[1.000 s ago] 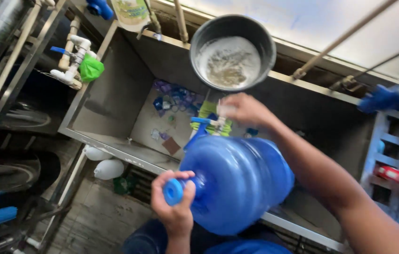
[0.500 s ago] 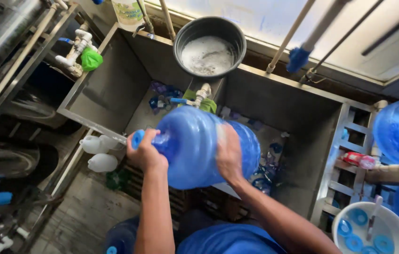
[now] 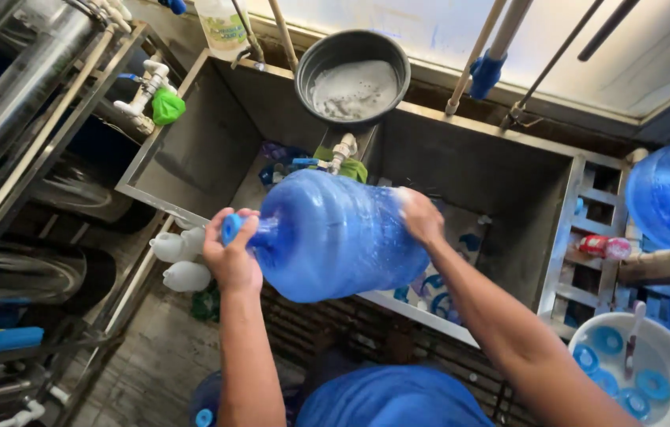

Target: The person scrubs the exterior of large blue and orange water containers with a soapy sponge in a stainless steel sink. They rinse the containers under a tap and place them into the sink basin. The person handles multiple containers sequentially, scrubbing and rinsing each one.

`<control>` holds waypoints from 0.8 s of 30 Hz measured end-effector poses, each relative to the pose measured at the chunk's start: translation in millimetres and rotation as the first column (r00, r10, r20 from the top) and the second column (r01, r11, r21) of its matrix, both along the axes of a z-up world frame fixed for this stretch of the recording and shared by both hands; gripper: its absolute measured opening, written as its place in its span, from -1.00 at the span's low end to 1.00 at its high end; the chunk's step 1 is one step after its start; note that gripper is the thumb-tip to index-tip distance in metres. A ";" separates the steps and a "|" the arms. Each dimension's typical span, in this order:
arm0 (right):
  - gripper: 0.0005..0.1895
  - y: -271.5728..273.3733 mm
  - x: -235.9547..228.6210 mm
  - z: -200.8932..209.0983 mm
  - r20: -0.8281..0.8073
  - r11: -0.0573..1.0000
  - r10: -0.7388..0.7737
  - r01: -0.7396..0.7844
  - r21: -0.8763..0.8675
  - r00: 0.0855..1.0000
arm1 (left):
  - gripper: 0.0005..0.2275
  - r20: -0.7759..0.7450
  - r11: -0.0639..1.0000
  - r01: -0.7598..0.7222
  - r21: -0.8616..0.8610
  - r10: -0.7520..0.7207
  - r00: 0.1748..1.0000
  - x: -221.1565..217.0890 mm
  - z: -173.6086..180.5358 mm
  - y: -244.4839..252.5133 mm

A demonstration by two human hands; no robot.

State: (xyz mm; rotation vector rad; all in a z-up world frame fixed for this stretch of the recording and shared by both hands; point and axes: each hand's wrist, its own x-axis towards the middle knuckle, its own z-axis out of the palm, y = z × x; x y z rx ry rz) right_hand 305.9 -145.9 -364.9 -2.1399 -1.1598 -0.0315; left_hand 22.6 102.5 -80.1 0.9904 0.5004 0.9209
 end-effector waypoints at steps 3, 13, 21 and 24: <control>-0.59 -25.7 -71.8 16.7 0.438 0.883 -0.391 0.464 -0.069 0.809 | -0.60 -0.074 0.974 -0.206 -0.099 0.199 0.977 14.1 -16.6 10.1; -0.54 93.8 -178.7 288.2 -0.063 0.916 -0.314 0.320 0.243 0.947 | -0.78 -0.339 0.944 -0.317 0.095 0.330 0.881 44.9 30.9 -26.3; -0.55 75.5 -34.1 242.2 -0.657 0.987 0.000 -0.105 -0.120 0.754 | -0.84 -0.178 0.879 0.253 0.404 -0.196 0.964 -7.8 58.2 -28.0; -0.59 44.1 3.1 106.2 -0.490 0.954 0.295 -0.228 0.194 0.820 | -0.78 -0.044 0.933 0.223 0.281 -0.220 0.975 -18.6 25.5 11.2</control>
